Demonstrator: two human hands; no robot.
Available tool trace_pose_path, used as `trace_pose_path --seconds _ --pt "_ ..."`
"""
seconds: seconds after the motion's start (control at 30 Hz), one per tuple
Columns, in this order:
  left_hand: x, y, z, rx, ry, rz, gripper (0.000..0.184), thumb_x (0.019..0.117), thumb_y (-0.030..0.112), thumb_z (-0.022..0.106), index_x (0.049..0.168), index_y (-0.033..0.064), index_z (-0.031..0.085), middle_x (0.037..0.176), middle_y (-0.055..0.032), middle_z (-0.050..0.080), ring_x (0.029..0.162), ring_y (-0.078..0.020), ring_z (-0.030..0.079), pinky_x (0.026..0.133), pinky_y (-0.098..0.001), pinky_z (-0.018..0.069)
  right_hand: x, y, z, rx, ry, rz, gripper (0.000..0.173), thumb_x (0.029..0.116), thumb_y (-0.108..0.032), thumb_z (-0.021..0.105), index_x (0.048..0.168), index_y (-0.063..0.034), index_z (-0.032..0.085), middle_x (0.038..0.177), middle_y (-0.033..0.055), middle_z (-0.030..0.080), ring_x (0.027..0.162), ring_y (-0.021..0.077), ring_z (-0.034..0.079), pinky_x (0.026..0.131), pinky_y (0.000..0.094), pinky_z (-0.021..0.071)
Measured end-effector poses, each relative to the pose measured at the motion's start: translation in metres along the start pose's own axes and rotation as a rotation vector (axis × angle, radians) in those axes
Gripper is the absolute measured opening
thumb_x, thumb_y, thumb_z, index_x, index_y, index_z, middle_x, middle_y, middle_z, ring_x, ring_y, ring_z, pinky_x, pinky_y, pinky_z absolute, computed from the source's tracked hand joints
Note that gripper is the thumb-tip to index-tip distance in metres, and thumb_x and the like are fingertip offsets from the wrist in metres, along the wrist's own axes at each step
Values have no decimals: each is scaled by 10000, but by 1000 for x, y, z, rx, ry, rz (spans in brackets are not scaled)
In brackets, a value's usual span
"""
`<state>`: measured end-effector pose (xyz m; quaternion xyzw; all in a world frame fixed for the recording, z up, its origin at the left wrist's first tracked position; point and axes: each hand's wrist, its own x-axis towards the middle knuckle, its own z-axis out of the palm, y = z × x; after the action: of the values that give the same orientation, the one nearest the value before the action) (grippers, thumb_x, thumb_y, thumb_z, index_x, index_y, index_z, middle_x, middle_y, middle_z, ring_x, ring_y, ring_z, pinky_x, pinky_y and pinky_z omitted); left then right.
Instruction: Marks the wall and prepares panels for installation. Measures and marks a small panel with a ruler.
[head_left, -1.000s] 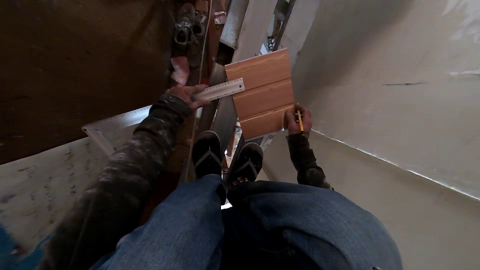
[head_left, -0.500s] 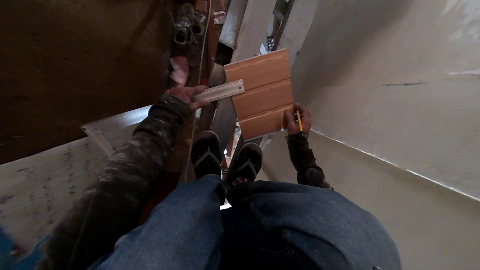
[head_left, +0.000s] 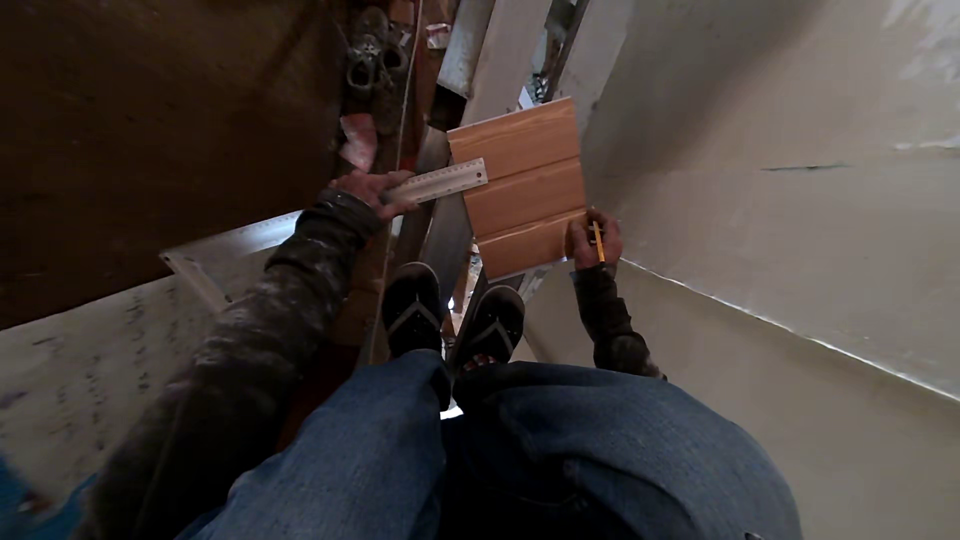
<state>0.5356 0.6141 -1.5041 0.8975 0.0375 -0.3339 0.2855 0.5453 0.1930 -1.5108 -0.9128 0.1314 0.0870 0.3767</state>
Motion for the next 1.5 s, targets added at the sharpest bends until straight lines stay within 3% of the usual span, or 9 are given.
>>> trace_pose_path --seconds 0.4,0.77,1.07,1.17,1.23,1.3,1.4,1.5 --pt "-1 1 0 -21 -7 -17 554 960 523 667 1476 361 549 1188 -254 707 1085 -503 671 918 -731 470 1 1 1 -10 12 1 450 933 -254 737 1309 -24 646 1243 205 657 1033 252 685 895 393 582" --pt "-4 3 -2 -23 -17 -3 556 970 496 665 1484 318 549 1194 -268 699 1106 -507 660 931 -727 462 -2 -10 -2 -40 -7 31 453 947 -261 714 1323 -21 635 1279 209 645 1054 274 681 913 421 575" --pt "-1 1 2 -14 -25 -30 595 954 553 656 1494 333 534 1178 -269 703 1067 -510 674 901 -734 474 -1 -5 0 -39 0 20 462 931 -277 740 1314 -35 649 1264 213 648 1038 275 687 891 421 585" --pt "-3 6 -3 1 -47 -38 586 967 549 640 1500 335 525 1213 -264 694 1113 -511 657 932 -733 461 -1 -14 -5 -70 18 36 481 928 -271 746 1328 -26 641 1276 215 646 1144 295 648 968 430 552" --pt "-3 7 -3 8 -43 -41 579 967 544 643 1498 347 526 1228 -259 691 1142 -514 642 953 -735 449 2 -22 -7 -103 112 -45 434 961 -283 703 1309 -28 657 1245 189 678 1166 280 639 977 408 532" --pt "-3 6 -2 1 -31 -39 565 967 528 652 1490 349 536 1232 -260 688 1151 -517 635 953 -741 443 5 -34 -4 -55 189 -219 327 1020 -217 614 1255 -5 695 1169 185 712 1067 245 693 923 363 575" --pt "-5 7 -1 -4 -28 -23 553 976 513 647 1488 339 534 1211 -257 696 1121 -504 656 938 -741 456 7 -55 10 127 22 -420 285 1040 -108 530 1213 46 696 1041 164 738 907 177 723 833 352 616" --pt "-3 3 1 10 -20 -4 546 978 532 632 1482 343 535 1170 -261 706 1085 -509 666 908 -745 468 -1 -81 27 171 -212 -378 254 980 -110 625 1177 41 678 1022 140 743 883 163 731 813 350 627"
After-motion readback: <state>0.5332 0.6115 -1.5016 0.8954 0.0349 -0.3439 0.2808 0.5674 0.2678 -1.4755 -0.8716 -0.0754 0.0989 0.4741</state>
